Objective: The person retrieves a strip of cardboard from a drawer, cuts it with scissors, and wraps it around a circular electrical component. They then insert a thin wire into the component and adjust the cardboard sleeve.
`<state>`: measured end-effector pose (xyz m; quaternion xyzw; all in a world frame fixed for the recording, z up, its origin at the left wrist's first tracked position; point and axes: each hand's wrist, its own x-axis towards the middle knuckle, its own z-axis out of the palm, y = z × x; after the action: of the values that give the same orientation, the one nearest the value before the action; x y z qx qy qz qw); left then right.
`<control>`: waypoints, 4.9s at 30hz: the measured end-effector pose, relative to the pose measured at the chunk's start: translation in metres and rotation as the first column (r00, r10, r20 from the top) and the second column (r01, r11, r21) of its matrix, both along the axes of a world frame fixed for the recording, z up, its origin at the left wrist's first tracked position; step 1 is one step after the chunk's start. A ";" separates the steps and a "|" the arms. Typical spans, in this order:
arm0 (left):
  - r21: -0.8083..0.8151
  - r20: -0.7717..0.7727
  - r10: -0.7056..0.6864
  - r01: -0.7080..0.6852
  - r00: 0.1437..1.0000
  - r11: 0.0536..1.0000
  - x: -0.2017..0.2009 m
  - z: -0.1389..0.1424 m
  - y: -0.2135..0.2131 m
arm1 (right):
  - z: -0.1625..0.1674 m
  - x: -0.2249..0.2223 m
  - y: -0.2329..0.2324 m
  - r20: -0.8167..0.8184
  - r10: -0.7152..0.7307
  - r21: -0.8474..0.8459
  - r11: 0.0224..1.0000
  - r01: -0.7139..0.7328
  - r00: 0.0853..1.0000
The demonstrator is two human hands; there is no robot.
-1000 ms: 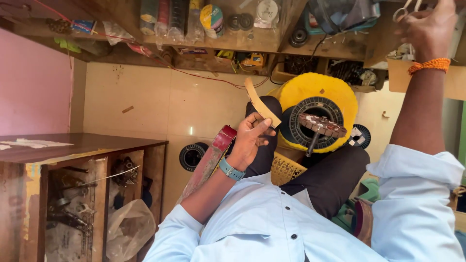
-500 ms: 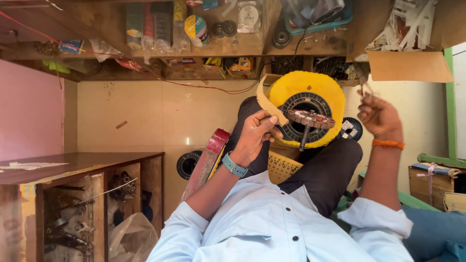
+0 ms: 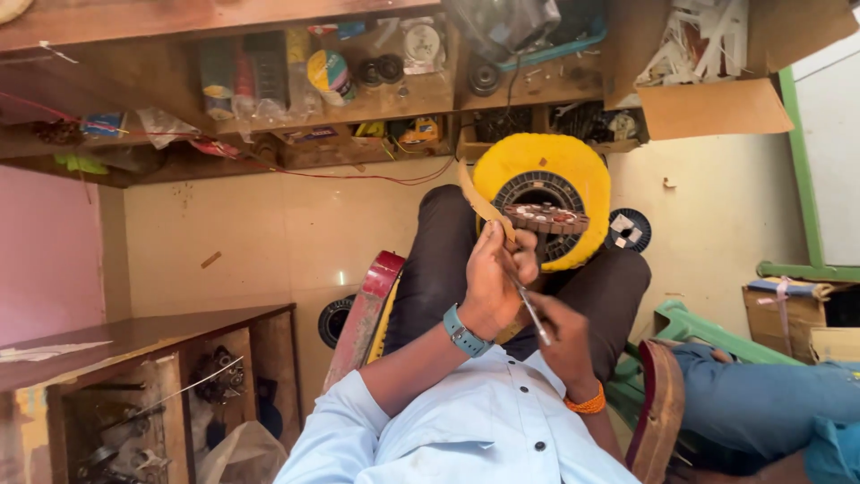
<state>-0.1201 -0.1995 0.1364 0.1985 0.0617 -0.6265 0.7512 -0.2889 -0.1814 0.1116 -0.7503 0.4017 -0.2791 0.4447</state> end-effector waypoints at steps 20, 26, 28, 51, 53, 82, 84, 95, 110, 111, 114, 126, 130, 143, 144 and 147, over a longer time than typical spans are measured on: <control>-0.167 0.859 0.182 0.075 -0.479 0.983 0.092 0.111 -0.010 | -0.058 -0.154 0.025 -0.065 -0.416 0.835 0.474 0.278 0.907; 0.192 0.979 -0.155 0.334 -0.132 0.923 0.116 0.135 -0.008 | -0.048 -0.167 0.044 0.411 -0.645 0.871 0.486 -0.069 0.644; 0.199 0.972 -0.130 0.386 -0.197 0.901 0.123 0.137 -0.005 | -0.038 -0.158 0.042 0.552 -0.621 0.803 0.575 -0.155 0.557; 0.219 0.858 -0.397 0.468 0.325 0.856 0.057 0.067 -0.005 | 0.028 0.013 -0.043 0.613 -0.558 0.663 0.748 0.018 0.559; 0.299 0.845 -0.458 0.467 0.276 0.832 0.036 0.050 0.012 | 0.025 0.010 -0.047 0.573 -0.595 0.689 0.722 0.063 0.563; 0.245 0.840 -0.273 0.120 0.469 0.962 0.061 0.030 0.021 | 0.035 0.004 -0.022 0.219 0.279 0.722 0.598 -0.348 0.935; 0.240 0.843 -0.268 0.120 0.466 0.963 0.059 0.032 0.021 | 0.036 0.005 -0.024 0.183 0.246 0.722 0.623 -0.300 0.952; 0.232 0.842 -0.256 0.109 0.475 0.967 0.052 0.034 0.016 | 0.043 0.003 -0.025 0.195 0.200 0.714 0.643 -0.278 0.960; 0.244 0.809 -0.284 0.145 0.515 0.959 0.052 0.028 0.012 | 0.028 -0.013 -0.021 0.160 0.126 0.702 0.683 -0.203 0.979; 0.241 0.804 -0.283 0.149 0.523 0.959 0.052 0.027 0.013 | 0.028 -0.013 -0.019 0.174 0.117 0.706 0.678 -0.207 0.978; 0.238 0.787 -0.289 0.165 0.545 0.957 0.051 0.028 0.013 | 0.030 -0.012 -0.017 0.167 0.106 0.708 0.679 -0.194 0.980; 0.262 0.732 -0.387 0.292 0.561 0.920 0.050 0.046 0.024 | 0.042 -0.016 -0.021 0.148 0.147 0.691 0.692 -0.208 0.978; 0.257 0.722 -0.392 0.304 0.570 0.917 0.050 0.050 0.024 | 0.036 -0.018 -0.018 0.137 0.142 0.677 0.709 -0.197 0.980; 0.244 0.696 -0.455 0.413 0.555 0.877 0.028 0.055 0.044 | 0.045 -0.028 -0.014 0.292 0.100 0.684 0.674 -0.280 0.951; 0.264 0.719 -0.465 0.416 0.516 0.870 0.028 0.056 0.044 | 0.046 -0.028 -0.014 0.277 0.101 0.684 0.678 -0.270 0.956; 0.312 0.808 -0.470 0.420 0.355 0.852 0.034 0.061 0.046 | 0.049 -0.028 -0.014 0.220 0.128 0.679 0.692 -0.246 0.967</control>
<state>-0.0865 -0.1537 0.1974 0.5118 -0.3620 -0.6180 0.4744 -0.3167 -0.1957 0.1604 -0.5385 0.3629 -0.1167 0.7515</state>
